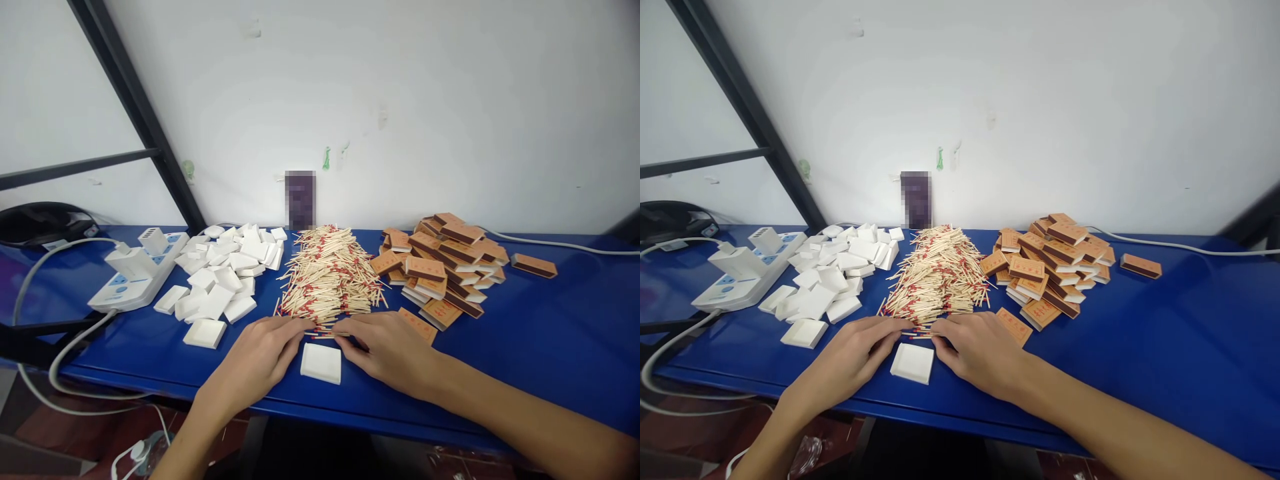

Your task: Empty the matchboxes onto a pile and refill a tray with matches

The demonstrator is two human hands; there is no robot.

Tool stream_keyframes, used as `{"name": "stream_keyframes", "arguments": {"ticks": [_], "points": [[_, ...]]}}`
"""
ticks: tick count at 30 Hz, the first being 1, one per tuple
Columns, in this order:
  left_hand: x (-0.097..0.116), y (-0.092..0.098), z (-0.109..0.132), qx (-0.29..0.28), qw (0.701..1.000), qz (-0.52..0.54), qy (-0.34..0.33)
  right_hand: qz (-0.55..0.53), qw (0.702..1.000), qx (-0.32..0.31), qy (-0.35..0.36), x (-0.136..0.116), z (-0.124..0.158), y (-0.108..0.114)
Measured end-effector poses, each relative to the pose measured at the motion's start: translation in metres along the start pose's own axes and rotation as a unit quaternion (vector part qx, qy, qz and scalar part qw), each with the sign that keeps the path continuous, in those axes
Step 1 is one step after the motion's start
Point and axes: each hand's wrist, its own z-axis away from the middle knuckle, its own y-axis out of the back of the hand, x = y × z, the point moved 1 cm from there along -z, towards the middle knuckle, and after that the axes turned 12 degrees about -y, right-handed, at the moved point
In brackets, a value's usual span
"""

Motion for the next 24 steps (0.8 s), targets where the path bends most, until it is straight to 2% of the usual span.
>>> {"name": "stream_keyframes", "arguments": {"ticks": [9,17,24], "points": [[0.0013,0.0005,-0.0023,-0.006,1.0,0.014,0.016,0.006,1.0,0.013,0.005,0.0012,0.0,-0.0004],[-0.0006,-0.0007,0.0002,-0.029,0.999,-0.031,-0.01,0.003,1.0,0.017,0.01,0.0002,-0.0001,-0.0009],[-0.0018,-0.0016,-0.0004,0.008,1.0,0.008,0.021,0.002,0.999,0.034,0.003,-0.0001,0.0015,0.0035]]}}
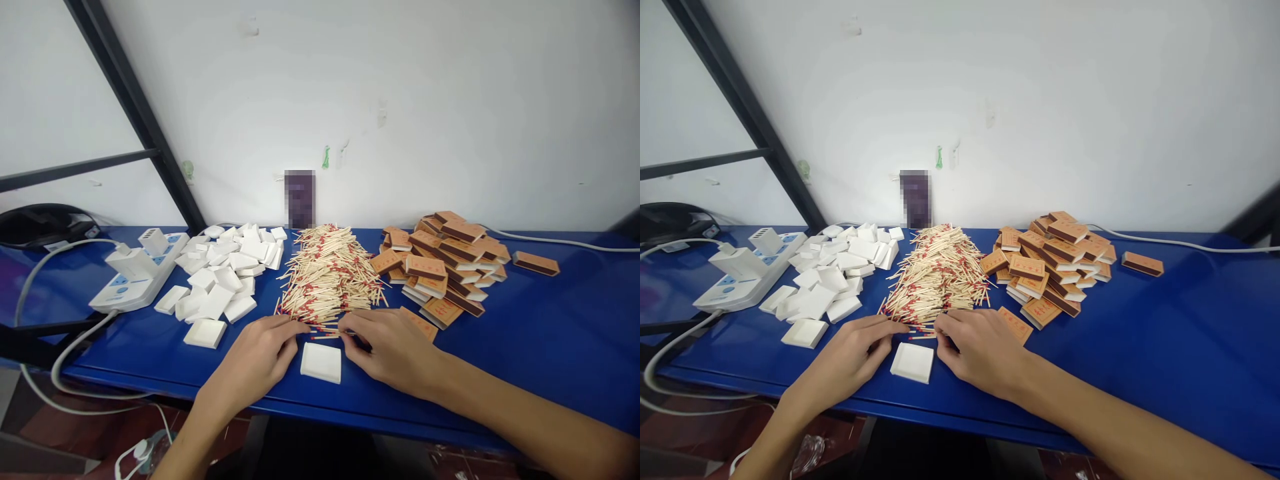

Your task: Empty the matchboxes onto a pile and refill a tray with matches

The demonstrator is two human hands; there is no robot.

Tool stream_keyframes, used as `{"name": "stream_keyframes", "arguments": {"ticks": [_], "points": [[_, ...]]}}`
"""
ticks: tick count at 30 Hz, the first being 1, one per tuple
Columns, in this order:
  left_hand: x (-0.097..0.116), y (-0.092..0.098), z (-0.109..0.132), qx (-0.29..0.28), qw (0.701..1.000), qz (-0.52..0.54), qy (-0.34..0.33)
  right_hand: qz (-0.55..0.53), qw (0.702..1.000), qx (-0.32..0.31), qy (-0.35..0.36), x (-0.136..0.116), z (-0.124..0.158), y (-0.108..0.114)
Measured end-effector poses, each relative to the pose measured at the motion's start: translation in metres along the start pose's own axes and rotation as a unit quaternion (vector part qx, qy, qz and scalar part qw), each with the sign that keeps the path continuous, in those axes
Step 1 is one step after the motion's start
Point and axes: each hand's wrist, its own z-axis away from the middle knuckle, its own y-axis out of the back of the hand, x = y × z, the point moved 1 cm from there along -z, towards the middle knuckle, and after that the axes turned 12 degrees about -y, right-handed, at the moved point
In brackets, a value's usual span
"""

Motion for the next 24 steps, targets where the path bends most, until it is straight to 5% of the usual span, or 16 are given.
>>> {"name": "stream_keyframes", "arguments": {"ticks": [7,12,24], "points": [[0.0005,0.0,0.0009,0.051,0.998,-0.015,0.015,0.023,1.0,-0.001,-0.019,-0.0004,0.0006,0.0059],[0.0042,0.0024,0.0012,0.023,0.997,-0.043,-0.063,0.052,0.998,-0.002,-0.031,0.0026,0.0016,0.0048],[0.0038,0.0036,0.0009,-0.016,0.998,-0.03,-0.055,0.047,0.999,0.0,0.013,0.0004,-0.0008,-0.0002]]}}
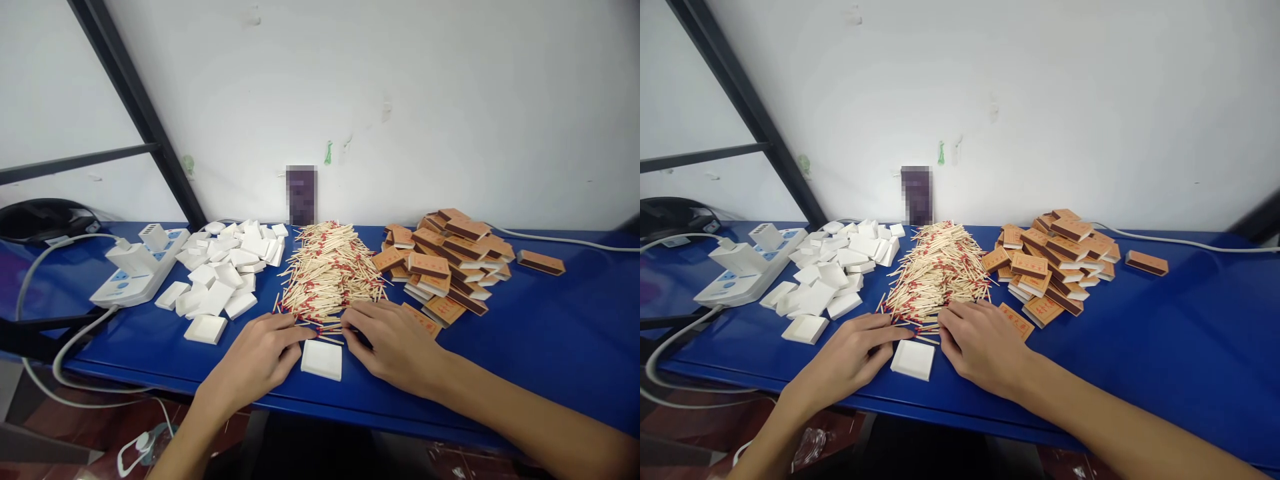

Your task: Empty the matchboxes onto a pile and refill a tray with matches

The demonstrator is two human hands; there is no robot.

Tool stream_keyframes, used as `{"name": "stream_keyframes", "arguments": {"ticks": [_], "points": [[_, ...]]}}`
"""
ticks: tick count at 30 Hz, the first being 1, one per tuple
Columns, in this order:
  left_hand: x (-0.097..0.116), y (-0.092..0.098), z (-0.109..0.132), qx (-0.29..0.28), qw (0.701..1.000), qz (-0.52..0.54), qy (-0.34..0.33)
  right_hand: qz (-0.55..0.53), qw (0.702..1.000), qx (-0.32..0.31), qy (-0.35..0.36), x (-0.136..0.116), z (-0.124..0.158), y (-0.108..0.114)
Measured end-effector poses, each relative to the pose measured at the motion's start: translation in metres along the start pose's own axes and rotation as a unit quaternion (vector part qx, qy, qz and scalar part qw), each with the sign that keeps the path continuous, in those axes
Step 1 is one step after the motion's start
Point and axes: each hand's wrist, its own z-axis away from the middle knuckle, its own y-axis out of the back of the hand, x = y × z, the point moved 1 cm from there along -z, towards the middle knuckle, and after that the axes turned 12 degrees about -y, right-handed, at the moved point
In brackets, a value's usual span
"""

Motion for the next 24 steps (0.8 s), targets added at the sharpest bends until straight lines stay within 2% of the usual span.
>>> {"name": "stream_keyframes", "arguments": {"ticks": [12,16,24], "points": [[-0.001,-0.004,0.0,0.035,0.999,0.013,0.005,-0.034,0.996,0.035,0.073,-0.005,0.003,0.001],[0.004,0.003,0.0,0.049,0.998,0.039,0.013,-0.044,0.996,0.018,0.079,-0.005,0.004,0.003],[0.012,0.01,0.002,0.009,0.999,0.043,0.008,-0.048,0.995,-0.03,0.086,-0.004,0.002,0.002]]}}
